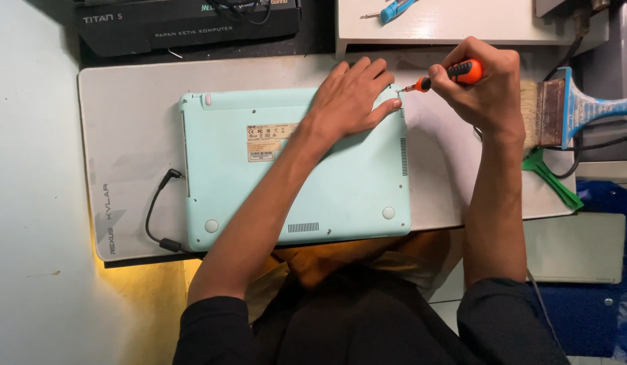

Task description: Removing screws from the back cover of a laptop using a screwdriver.

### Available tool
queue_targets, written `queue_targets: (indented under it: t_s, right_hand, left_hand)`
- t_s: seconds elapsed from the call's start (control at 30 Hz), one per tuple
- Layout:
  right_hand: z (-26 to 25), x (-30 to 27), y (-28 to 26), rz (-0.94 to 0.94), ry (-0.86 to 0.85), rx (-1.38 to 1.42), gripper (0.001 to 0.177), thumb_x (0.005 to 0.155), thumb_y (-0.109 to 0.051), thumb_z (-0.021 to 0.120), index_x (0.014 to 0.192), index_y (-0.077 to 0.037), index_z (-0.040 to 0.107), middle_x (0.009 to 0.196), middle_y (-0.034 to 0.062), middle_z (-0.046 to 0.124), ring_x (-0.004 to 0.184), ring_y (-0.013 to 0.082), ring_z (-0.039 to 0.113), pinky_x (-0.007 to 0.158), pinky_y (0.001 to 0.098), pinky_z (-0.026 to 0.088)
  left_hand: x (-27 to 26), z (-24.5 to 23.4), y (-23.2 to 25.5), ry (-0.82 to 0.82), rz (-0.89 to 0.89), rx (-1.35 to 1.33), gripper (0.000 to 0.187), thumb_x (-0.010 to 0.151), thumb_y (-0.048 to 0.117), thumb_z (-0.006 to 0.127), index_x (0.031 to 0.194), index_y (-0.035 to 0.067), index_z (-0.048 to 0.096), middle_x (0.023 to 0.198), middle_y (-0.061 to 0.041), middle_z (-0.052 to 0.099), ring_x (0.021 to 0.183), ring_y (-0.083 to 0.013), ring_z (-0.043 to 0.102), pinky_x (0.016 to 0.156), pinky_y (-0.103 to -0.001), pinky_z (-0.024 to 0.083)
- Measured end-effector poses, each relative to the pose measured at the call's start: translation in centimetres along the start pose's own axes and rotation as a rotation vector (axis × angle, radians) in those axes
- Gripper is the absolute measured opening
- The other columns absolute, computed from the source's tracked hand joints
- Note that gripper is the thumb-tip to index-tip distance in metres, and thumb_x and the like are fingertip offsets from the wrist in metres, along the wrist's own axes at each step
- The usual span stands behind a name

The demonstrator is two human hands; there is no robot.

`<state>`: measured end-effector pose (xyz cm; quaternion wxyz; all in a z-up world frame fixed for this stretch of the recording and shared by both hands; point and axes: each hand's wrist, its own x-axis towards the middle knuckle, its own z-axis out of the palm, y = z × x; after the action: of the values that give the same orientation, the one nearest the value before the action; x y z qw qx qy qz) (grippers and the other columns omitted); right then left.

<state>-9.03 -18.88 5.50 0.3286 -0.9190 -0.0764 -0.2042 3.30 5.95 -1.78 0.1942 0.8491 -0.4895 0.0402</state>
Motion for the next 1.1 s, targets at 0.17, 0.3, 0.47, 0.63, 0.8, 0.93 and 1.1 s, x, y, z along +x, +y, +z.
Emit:
queue_targets:
  t_s: [0.17, 0.3, 0.47, 0.63, 0.8, 0.93, 1.1]
  right_hand:
    - [-0.9, 1.8, -1.4, -0.103, -0.114, -0.062, 0.027, 0.107, 0.009, 0.101, 0.11, 0.009, 0.075, 0.094, 0.0185, 0.079, 0.071, 0.0242, 0.062, 0.064, 0.0369, 0.049]
    - [-1.6, 4.2, -3.0, -0.217, -0.289, -0.23, 0.03, 0.109, -0.005, 0.106, 0.112, 0.005, 0.078, 0.093, 0.0173, 0.082, 0.066, 0.0278, 0.068, 0.06, 0.0402, 0.055]
    - [-2.0, 6.8, -3.9, -0.225, -0.38, -0.351, 0.026, 0.111, -0.011, 0.103, 0.114, 0.003, 0.081, 0.093, 0.0204, 0.083, 0.063, 0.0317, 0.073, 0.058, 0.0417, 0.059]
    - [-2.1, 7.7, -4.8, -0.192, -0.438, -0.36, 0.03, 0.11, -0.013, 0.103, 0.115, 0.005, 0.079, 0.095, 0.025, 0.083, 0.065, 0.0344, 0.077, 0.052, 0.0391, 0.061]
    - [-2.8, 7.7, -10.0, -0.077, -0.585, -0.546, 0.035, 0.13, -0.031, 0.055, 0.141, 0.002, 0.058, 0.122, 0.0299, 0.084, 0.07, 0.0431, 0.077, 0.054, 0.0521, 0.061]
    - [-2.5, 7.3, -7.8, -0.236, -0.504, -0.81, 0.023, 0.14, -0.029, 0.066, 0.138, -0.006, 0.062, 0.088, 0.01, 0.084, 0.044, 0.0215, 0.069, 0.038, 0.0339, 0.05]
    - [-2.7, 7.2, -9.6, 0.094, -0.508, -0.857, 0.087, 0.15, -0.061, 0.035, 0.104, -0.009, 0.087, 0.078, 0.022, 0.083, 0.05, 0.0394, 0.072, 0.055, 0.0465, 0.05]
  left_hand:
    - [0.1, 0.1, -0.3, 0.019, 0.012, 0.001, 0.051, 0.116, 0.063, 0.066, 0.138, 0.018, 0.078, 0.128, -0.002, 0.065, 0.113, -0.0247, 0.062, 0.099, -0.046, 0.048]
    - [0.3, -0.4, 0.0, -0.041, -0.008, 0.009, 0.063, 0.116, 0.074, 0.058, 0.14, 0.019, 0.078, 0.127, -0.003, 0.066, 0.114, -0.0257, 0.062, 0.099, -0.048, 0.048]
    - [0.1, -1.1, 0.4, -0.034, -0.023, -0.004, 0.048, 0.114, 0.066, 0.072, 0.131, 0.022, 0.08, 0.121, 0.0, 0.066, 0.11, -0.0235, 0.062, 0.099, -0.046, 0.048]
    - [0.1, -1.4, 0.3, -0.072, -0.056, -0.022, 0.049, 0.113, 0.067, 0.071, 0.132, 0.022, 0.08, 0.12, 0.0, 0.065, 0.11, -0.0234, 0.062, 0.101, -0.047, 0.048]
    - [-0.8, -3.1, 0.2, 0.044, 0.043, -0.116, 0.036, 0.114, 0.04, 0.068, 0.144, 0.023, 0.07, 0.116, -0.005, 0.062, 0.106, -0.026, 0.061, 0.096, -0.046, 0.047]
    - [-0.9, -4.6, 0.1, 0.164, -0.011, -0.405, 0.051, 0.122, 0.044, 0.036, 0.154, 0.023, 0.07, 0.119, -0.002, 0.07, 0.099, -0.0213, 0.067, 0.099, -0.044, 0.053]
    - [0.1, -4.6, 1.8, 0.299, 0.038, -0.663, 0.077, 0.08, 0.076, 0.1, 0.126, 0.022, 0.07, 0.11, 0.003, 0.087, 0.101, -0.0185, 0.082, 0.094, -0.042, 0.067]
